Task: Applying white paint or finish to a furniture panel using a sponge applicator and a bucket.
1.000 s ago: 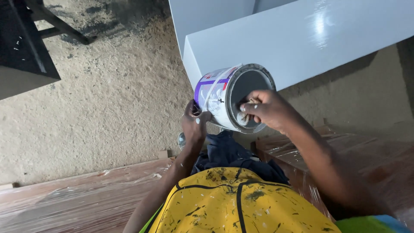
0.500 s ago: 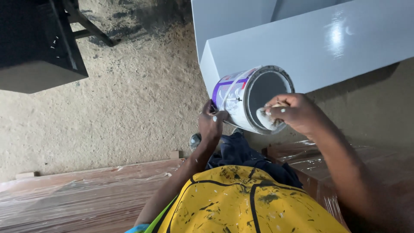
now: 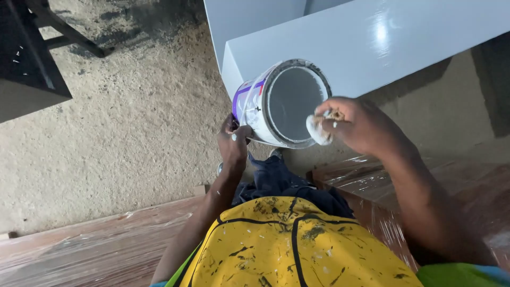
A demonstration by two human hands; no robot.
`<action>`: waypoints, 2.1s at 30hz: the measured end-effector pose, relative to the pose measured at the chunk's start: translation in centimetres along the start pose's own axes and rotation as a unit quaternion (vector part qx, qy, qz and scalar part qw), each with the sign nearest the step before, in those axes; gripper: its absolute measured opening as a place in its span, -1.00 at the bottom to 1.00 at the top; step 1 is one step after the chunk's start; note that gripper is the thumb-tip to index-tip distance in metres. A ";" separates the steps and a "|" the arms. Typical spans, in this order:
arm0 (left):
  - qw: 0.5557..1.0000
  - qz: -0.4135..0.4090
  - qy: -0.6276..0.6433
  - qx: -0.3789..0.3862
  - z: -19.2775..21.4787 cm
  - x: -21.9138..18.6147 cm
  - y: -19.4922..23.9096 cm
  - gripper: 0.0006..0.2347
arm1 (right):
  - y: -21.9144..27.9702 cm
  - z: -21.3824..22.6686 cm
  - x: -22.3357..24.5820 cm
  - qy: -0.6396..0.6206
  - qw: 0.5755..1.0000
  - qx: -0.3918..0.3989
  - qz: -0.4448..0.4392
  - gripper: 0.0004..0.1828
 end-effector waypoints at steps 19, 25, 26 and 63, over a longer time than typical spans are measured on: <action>0.995 -0.035 0.006 0.094 -1.7 -2.9 3.5 -0.28 | -19.1 -10.2 -14.5 0.244 0.964 -0.098 0.049 -0.64; 0.997 -0.011 -0.023 0.076 -1.7 -2.5 3.6 -0.25 | -14.6 -7.3 -11.0 0.363 0.928 -0.060 0.057 -0.71; 0.997 -0.003 -0.028 0.071 -1.6 -2.3 3.4 -0.25 | -12.8 -6.2 -9.5 0.252 0.966 -0.036 0.042 -0.66; 0.990 0.030 -0.123 0.061 -3.9 -5.3 5.7 -0.17 | -9.6 -5.1 -10.6 -0.325 0.933 0.152 -0.034 -0.79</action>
Point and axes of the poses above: each hand's wrist, its own y-axis away from the middle knuckle, its own z-axis out of the back of the hand, x = y × z, the point moved 2 cm from there along -y, towards the middle knuckle, and after that the axes turned 11 degrees about x, right-handed, at the moved point
